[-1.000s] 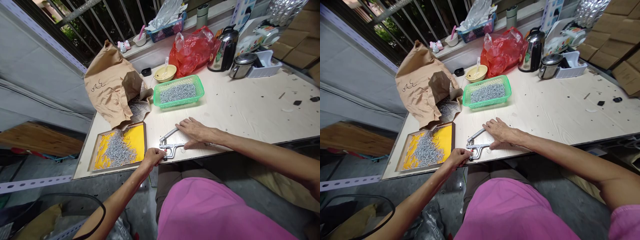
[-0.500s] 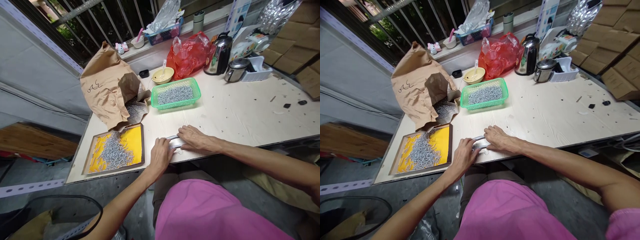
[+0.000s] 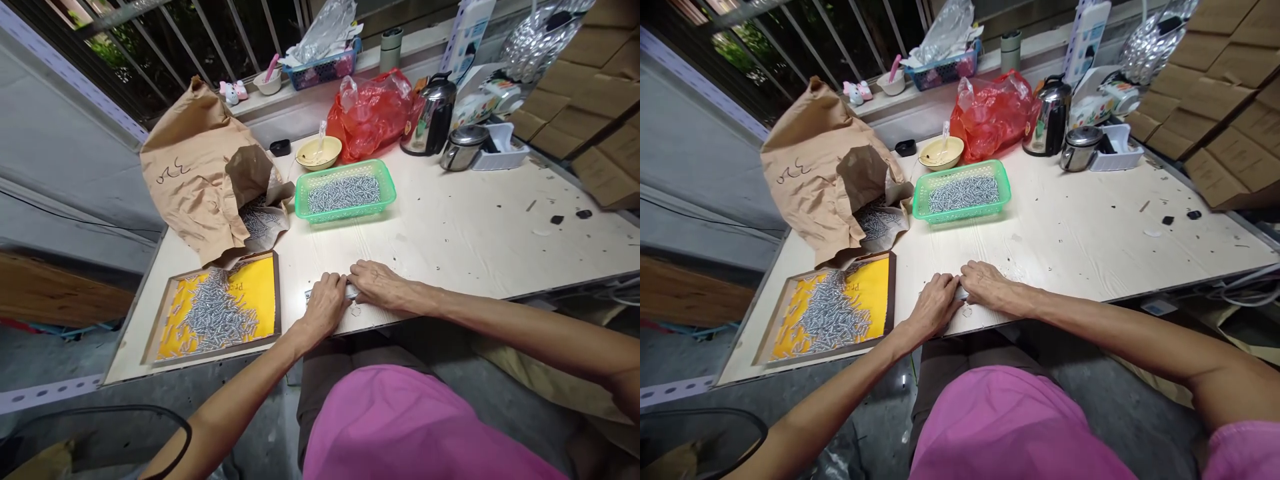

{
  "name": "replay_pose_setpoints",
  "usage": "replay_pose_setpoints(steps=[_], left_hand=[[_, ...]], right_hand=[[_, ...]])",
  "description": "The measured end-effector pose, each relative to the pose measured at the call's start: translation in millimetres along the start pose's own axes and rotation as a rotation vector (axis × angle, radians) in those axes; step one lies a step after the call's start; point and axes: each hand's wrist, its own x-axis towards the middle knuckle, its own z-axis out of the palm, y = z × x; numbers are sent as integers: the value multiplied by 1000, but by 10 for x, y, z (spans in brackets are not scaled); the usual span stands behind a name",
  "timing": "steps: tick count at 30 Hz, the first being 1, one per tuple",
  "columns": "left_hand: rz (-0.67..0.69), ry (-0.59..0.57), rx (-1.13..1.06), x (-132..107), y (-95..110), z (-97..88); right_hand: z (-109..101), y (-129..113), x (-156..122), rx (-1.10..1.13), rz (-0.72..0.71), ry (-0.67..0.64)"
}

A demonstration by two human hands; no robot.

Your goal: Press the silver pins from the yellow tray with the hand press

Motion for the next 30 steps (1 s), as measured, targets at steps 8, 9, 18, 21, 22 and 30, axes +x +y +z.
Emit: replay_pose_setpoints(steps=[8, 9, 18, 21, 22, 30], left_hand=[[-101, 2, -104, 28, -11, 5], [-105, -7, -117, 43, -22, -8], [-162, 203, -185, -92, 67, 156], [-146, 287, -237, -240, 236, 328], [-133, 299, -261, -280, 293, 373], [-76, 308, -416, -370, 428, 437]], right_hand=[[111, 29, 64, 36, -7, -7], [118, 31, 66, 37, -10, -4], [10, 251, 36, 111, -107, 134], [-28, 381, 109, 203, -148, 77], [-20, 404, 142, 206, -132, 74], [-8, 537, 539, 51, -86, 89]])
